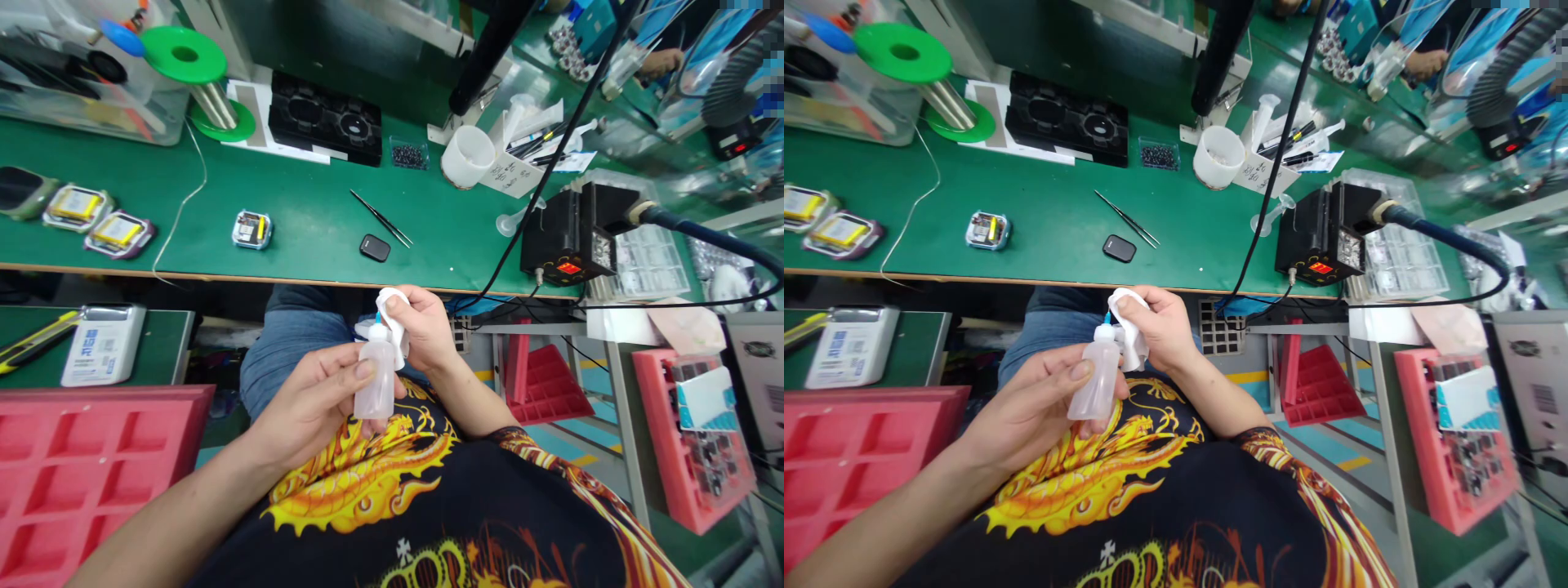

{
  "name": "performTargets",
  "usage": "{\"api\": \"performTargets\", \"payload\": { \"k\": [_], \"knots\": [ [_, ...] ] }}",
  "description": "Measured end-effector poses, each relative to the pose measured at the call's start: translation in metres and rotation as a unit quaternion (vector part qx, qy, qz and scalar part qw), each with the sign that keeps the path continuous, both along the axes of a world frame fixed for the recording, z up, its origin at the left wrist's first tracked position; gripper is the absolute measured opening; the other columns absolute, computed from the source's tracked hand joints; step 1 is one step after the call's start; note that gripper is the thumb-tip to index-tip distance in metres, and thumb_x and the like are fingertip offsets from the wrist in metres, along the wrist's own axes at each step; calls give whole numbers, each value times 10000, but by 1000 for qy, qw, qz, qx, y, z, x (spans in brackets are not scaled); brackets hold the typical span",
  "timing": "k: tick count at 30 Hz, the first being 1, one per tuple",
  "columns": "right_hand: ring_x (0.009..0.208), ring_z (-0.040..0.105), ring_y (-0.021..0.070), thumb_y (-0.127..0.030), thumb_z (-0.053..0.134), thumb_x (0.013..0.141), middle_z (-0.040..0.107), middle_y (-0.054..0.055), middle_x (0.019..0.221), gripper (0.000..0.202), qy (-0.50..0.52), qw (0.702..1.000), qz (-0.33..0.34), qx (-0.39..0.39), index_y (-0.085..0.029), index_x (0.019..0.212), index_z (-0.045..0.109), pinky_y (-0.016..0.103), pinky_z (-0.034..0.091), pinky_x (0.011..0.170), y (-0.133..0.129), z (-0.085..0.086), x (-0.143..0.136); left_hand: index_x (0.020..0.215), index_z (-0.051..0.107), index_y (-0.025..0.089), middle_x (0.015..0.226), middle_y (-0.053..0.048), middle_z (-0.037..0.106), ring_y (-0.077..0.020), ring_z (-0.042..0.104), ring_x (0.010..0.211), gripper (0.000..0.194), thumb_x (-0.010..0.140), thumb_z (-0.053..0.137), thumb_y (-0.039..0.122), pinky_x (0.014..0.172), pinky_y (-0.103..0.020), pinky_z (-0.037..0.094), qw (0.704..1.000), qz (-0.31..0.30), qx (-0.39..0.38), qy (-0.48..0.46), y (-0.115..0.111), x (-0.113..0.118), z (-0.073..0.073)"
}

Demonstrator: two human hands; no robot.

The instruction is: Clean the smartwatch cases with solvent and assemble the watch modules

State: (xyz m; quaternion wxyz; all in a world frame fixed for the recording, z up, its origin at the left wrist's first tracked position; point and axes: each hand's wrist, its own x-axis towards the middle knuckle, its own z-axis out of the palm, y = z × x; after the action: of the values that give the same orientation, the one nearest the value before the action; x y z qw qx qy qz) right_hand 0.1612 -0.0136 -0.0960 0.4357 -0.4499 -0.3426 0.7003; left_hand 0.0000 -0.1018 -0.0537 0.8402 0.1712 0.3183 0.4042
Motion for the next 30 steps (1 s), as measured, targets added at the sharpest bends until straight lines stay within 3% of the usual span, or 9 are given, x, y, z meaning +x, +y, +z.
{"api": "performTargets", "payload": {
  "k": [14, 19, 22, 24, 27, 30],
  "knots": [
    [558, 475, 84, -533, 953, 717, 632, -31, 665, 424, -6, 1000, 4, -1, -186, 801, 725, 235, 392, 544, -1, -1, 0, 993, 792, 107, 728, -90, 735, -150, 682, 558, 325, 973, 770, 430, 503, -204, 536, 1000, -4, 10, 8, 1, 0, 1],
    [569, 491, 85, -542, 958, 709, 640, -27, 675, 439, -7, 1000, 0, 0, -183, 815, 728, 231, 410, 545, 0, -1, 1, 996, 791, 118, 822, -105, 766, -152, 686, 569, 327, 966, 774, 443, 494, -217, 530, 1000, -2, 17, 18, -1, -1, -3],
    [553, 499, 87, -559, 962, 696, 640, -26, 667, 465, -8, 1000, -9, -8, -182, 826, 724, 227, 416, 517, 1, 0, 2, 1058, 796, 147, 892, -105, 793, -162, 702, 620, 320, 956, 790, 450, 552, -246, 568, 995, 22, 51, 80, 2, -7, -5],
    [528, 490, 84, -562, 973, 677, 629, -31, 647, 481, -5, 1000, -18, -14, -182, 819, 715, 224, 412, 491, 3, 0, 3, 1119, 792, 178, 962, -97, 811, -184, 738, 717, 308, 925, 833, 413, 641, -274, 605, 980, 67, 94, 161, 10, -14, -3],
    [512, 487, 76, -563, 986, 655, 622, -35, 637, 499, -5, 999, -30, -15, -179, 807, 707, 215, 410, 473, 3, -1, 5, 1157, 767, 230, 1004, -56, 814, -210, 757, 826, 364, 844, 905, 355, 751, -321, 625, 932, 156, 161, 287, 34, -27, 2],
    [521, 508, 75, -556, 992, 653, 636, -27, 655, 499, -8, 999, -35, -13, -171, 804, 712, 211, 417, 476, 2, -3, 6, 1175, 731, 285, 1026, -26, 802, -235, 755, 891, 420, 807, 913, 372, 766, -352, 606, 843, 222, 224, 435, 68, -41, 3]
  ]
}}
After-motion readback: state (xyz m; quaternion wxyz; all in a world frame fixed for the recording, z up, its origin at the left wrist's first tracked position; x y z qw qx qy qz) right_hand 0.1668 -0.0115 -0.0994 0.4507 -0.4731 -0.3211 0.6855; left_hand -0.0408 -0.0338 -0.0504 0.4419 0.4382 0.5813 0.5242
